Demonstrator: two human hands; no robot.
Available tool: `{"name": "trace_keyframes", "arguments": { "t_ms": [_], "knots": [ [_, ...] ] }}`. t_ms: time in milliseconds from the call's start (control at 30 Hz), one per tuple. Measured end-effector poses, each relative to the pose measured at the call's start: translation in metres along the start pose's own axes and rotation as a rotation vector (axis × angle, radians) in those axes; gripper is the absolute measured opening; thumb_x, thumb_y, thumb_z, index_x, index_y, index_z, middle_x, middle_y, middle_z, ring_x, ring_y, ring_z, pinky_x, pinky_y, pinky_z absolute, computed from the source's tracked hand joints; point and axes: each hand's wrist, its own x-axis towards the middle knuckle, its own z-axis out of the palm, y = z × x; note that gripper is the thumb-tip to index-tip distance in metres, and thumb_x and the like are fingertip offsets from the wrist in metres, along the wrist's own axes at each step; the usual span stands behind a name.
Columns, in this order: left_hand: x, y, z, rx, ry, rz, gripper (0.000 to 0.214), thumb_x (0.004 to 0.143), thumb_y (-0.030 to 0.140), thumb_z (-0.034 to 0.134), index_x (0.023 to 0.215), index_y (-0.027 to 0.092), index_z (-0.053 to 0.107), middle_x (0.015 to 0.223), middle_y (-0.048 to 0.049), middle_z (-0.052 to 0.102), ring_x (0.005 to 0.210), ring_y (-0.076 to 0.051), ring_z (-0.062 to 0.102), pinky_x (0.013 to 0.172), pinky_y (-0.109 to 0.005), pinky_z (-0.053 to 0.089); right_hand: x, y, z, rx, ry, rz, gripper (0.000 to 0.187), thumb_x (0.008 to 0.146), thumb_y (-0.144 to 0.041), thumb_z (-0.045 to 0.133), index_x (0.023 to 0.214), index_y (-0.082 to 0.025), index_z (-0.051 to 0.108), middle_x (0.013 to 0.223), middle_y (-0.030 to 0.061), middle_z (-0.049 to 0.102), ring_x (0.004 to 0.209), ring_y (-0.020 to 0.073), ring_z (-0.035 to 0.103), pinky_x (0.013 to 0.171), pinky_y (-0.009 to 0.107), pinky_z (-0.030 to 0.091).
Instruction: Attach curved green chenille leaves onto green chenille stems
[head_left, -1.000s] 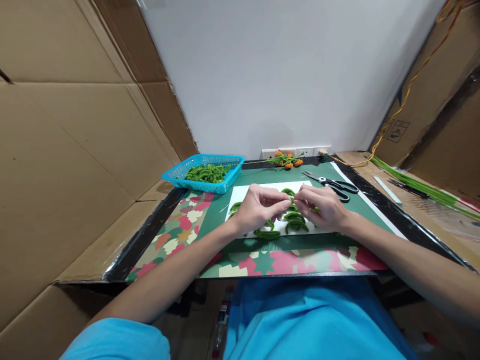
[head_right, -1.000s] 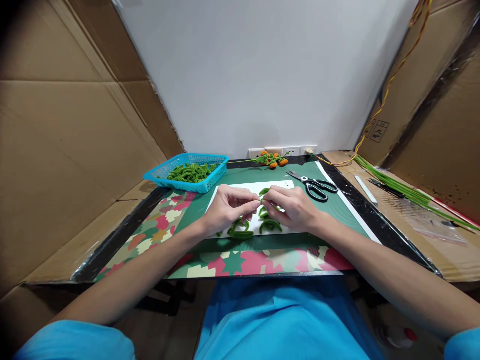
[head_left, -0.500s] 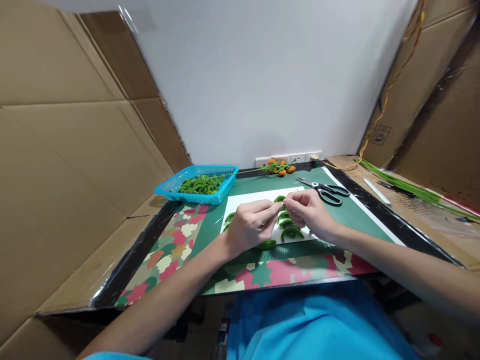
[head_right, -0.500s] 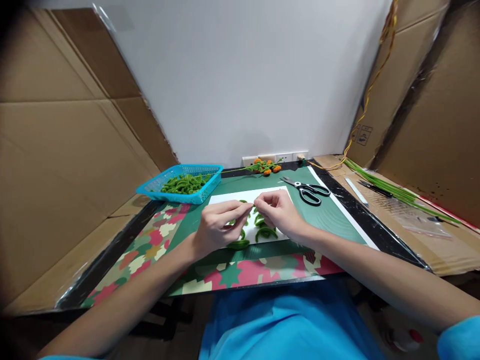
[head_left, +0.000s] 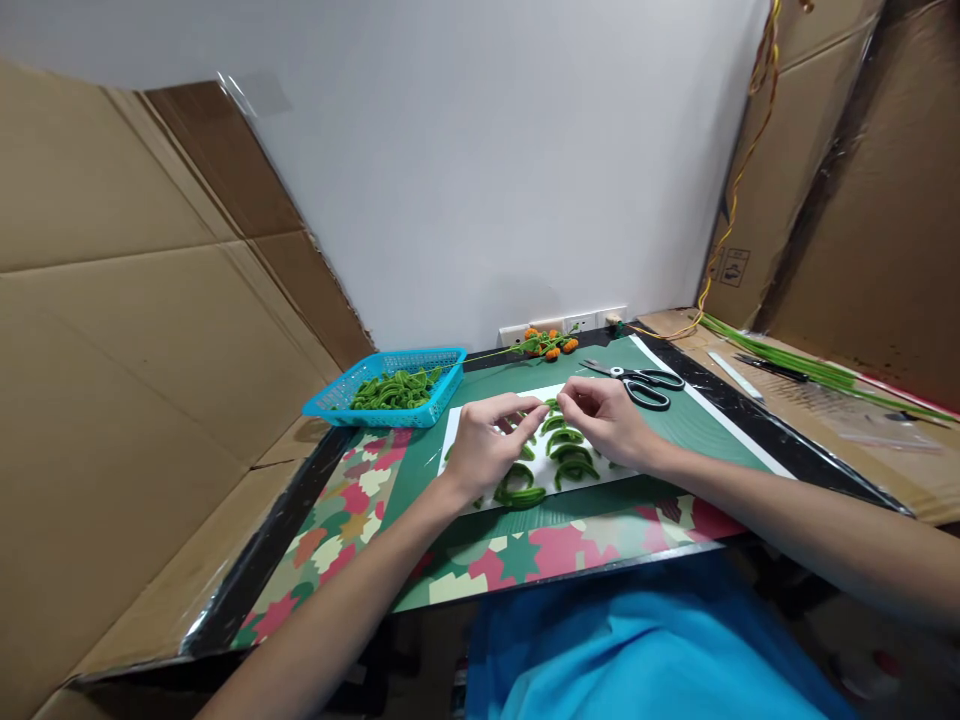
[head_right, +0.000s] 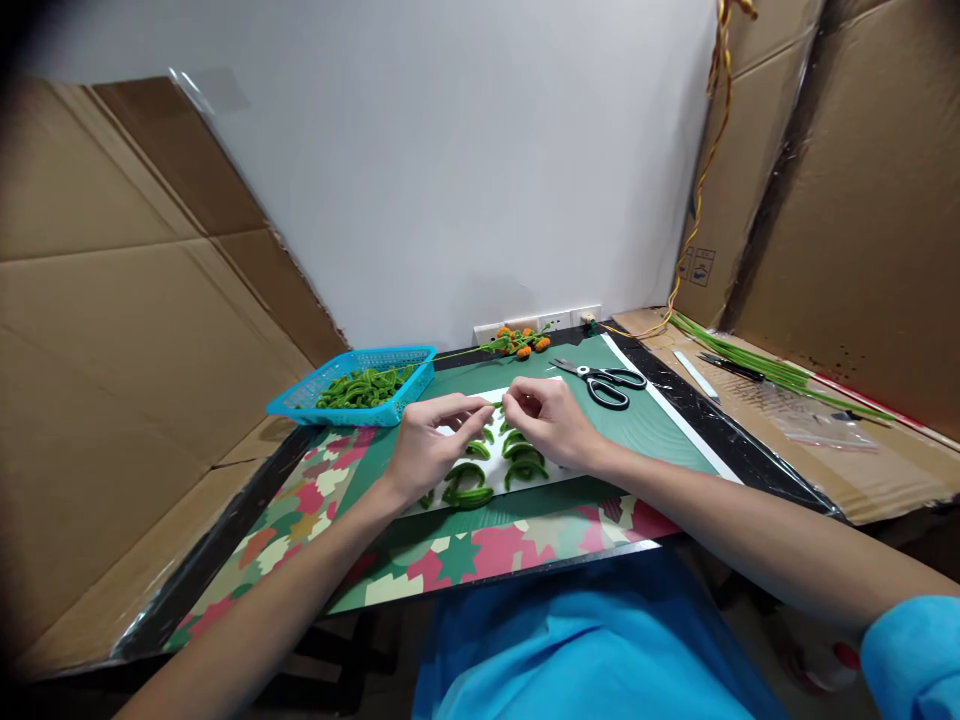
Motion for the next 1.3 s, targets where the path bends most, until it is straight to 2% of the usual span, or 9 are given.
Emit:
{"name": "trace_keyframes", "arguments": {
  "t_ms": [100,233,533,667,900,1067,1200,1300],
  "knots": [
    [0.002,0.002,0.001,-0.217,-0.086,-0.235,0.029,0.092,0.043,0.076,0.092,0.014,0.081,0.08,-0.0063,0.077,0.059,-0.015,0.069,0.052,-0.023,0.055,0.001,0.005,-0.003,-0.199,0.005,-0.148,0.028,0.1,-0.029,0.053,0.073,-0.021,0.052,0.063,-0.0036,0.046,0.057,0.012,0.039,0.057,0.028,0.031],
    [0.003,0.0,0.0,-0.338,-0.106,-0.319,0.031,0.091,0.044,0.078,0.088,0.013,0.079,0.076,-0.0052,0.075,0.056,-0.012,0.067,0.049,-0.021,0.052,-0.001,0.01,-0.002,-0.321,-0.043,-0.258,0.021,0.101,-0.026,0.051,0.081,-0.02,0.056,0.067,-0.0028,0.052,0.058,0.0122,0.045,0.06,0.027,0.032],
    [0.002,0.002,0.0,-0.399,-0.107,-0.332,0.028,0.091,0.041,0.078,0.093,0.013,0.079,0.076,-0.0032,0.071,0.055,-0.01,0.062,0.05,-0.021,0.053,0.001,0.002,-0.004,-0.215,-0.08,-0.151,0.016,0.101,-0.023,0.053,0.085,-0.02,0.058,0.066,-0.0049,0.051,0.057,0.0112,0.044,0.059,0.026,0.033],
    [0.002,0.004,0.0,-0.408,-0.105,-0.339,0.028,0.093,0.042,0.075,0.091,0.014,0.077,0.074,-0.0012,0.068,0.052,-0.007,0.058,0.048,-0.019,0.051,0.003,-0.003,-0.007,-0.17,-0.12,-0.157,0.019,0.1,-0.023,0.054,0.082,-0.02,0.059,0.064,-0.0054,0.049,0.056,0.0103,0.043,0.057,0.025,0.034],
    [0.002,0.006,0.007,-0.424,-0.092,-0.331,0.035,0.089,0.047,0.078,0.082,0.012,0.074,0.06,0.0017,0.06,0.045,-0.007,0.054,0.043,-0.019,0.047,0.002,0.005,0.001,-0.286,0.005,-0.295,0.017,0.093,-0.017,0.059,0.076,-0.02,0.058,0.062,-0.0042,0.052,0.055,0.0094,0.044,0.056,0.023,0.035],
    [0.001,0.012,0.011,-0.397,-0.07,-0.322,0.032,0.091,0.043,0.076,0.083,0.012,0.075,0.063,-0.0007,0.064,0.046,-0.01,0.058,0.043,-0.021,0.047,0.002,0.009,0.002,-0.463,0.06,-0.411,0.018,0.092,-0.012,0.057,0.076,-0.02,0.057,0.064,-0.003,0.057,0.056,0.0098,0.048,0.055,0.022,0.036],
    [0.0,0.015,0.012,-0.351,-0.046,-0.32,0.025,0.089,0.037,0.077,0.085,0.013,0.076,0.067,-0.002,0.068,0.047,-0.01,0.058,0.043,-0.021,0.046,0.002,0.011,-0.001,-0.478,0.101,-0.443,0.013,0.096,-0.016,0.059,0.083,-0.02,0.061,0.066,-0.0027,0.059,0.055,0.0098,0.05,0.056,0.022,0.039],
    [-0.002,0.015,0.013,-0.217,-0.015,-0.281,0.021,0.09,0.033,0.074,0.083,0.013,0.076,0.073,-0.0046,0.071,0.054,-0.012,0.061,0.048,-0.022,0.048,0.002,0.011,-0.002,-0.495,0.096,-0.467,0.01,0.098,-0.016,0.059,0.088,-0.019,0.063,0.069,-0.0024,0.061,0.055,0.0096,0.051,0.057,0.022,0.04]
  ]
}}
